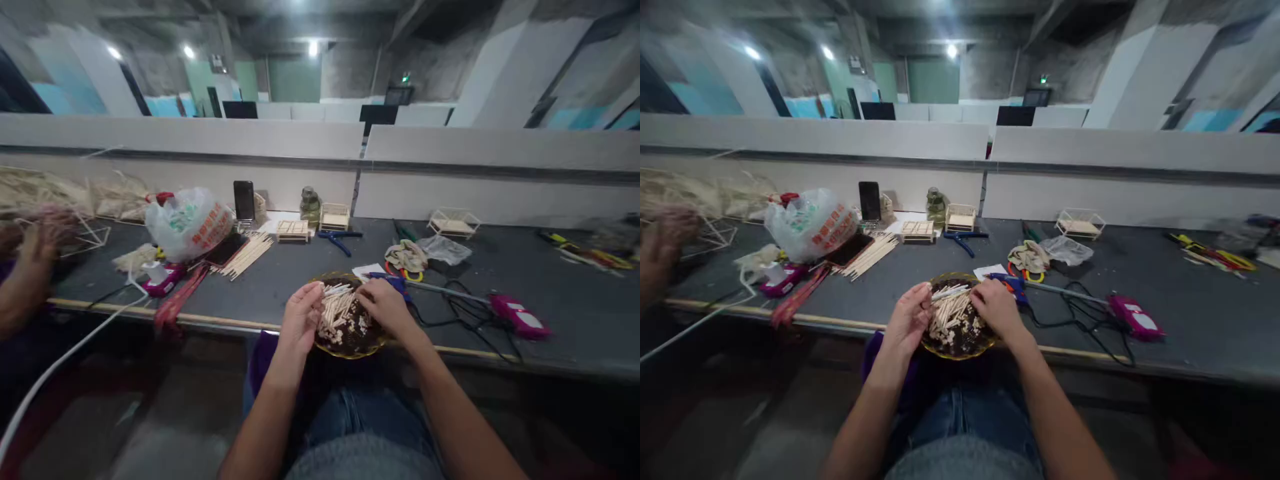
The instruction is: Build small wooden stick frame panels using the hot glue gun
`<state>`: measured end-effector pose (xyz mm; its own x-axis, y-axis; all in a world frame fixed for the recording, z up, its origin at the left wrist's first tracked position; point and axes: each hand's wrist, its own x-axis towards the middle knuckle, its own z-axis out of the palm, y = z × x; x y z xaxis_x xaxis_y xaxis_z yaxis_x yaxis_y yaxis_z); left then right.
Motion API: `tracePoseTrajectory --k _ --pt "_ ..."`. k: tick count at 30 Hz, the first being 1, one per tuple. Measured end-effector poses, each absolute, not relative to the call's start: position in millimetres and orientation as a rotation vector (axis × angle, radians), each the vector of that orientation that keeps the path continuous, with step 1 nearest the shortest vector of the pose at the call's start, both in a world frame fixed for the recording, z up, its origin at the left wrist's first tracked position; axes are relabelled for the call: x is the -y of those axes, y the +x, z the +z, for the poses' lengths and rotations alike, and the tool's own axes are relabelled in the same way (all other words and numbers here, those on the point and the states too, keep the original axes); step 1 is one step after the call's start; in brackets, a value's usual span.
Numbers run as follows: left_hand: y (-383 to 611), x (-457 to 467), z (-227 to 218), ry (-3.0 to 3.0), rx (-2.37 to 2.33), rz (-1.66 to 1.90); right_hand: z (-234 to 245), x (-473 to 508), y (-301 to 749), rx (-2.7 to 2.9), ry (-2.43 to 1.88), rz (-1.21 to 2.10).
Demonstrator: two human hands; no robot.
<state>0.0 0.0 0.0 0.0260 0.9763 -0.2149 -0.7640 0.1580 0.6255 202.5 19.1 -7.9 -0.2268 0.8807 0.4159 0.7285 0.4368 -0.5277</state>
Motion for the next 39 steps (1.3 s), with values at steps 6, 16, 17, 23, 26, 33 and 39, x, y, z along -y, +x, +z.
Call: tracePoseTrajectory --k 6,16,17,23,26,33,39 --pt "5 6 5 0.418 -0.683 1.364 18 0 170 1.643 -1.089 0.567" --pt "8 11 10 0.444 -0.646 1.398 22 8 143 1.495 -1.009 0.677" --pt "9 11 9 0.447 -0.644 1.395 22 7 142 1.494 -1.012 0.674" --pt "10 10 4 0.497 -0.650 1.387 21 7 141 1.489 -1.031 0.673" --pt "10 10 4 0.514 -0.653 1.387 21 7 141 1.489 -1.039 0.675" --pt "11 11 2 0.520 -0.665 1.387 21 8 141 1.506 -1.023 0.659" --pt "11 11 4 0.503 -0.651 1.386 20 8 142 1.503 -1.015 0.661"
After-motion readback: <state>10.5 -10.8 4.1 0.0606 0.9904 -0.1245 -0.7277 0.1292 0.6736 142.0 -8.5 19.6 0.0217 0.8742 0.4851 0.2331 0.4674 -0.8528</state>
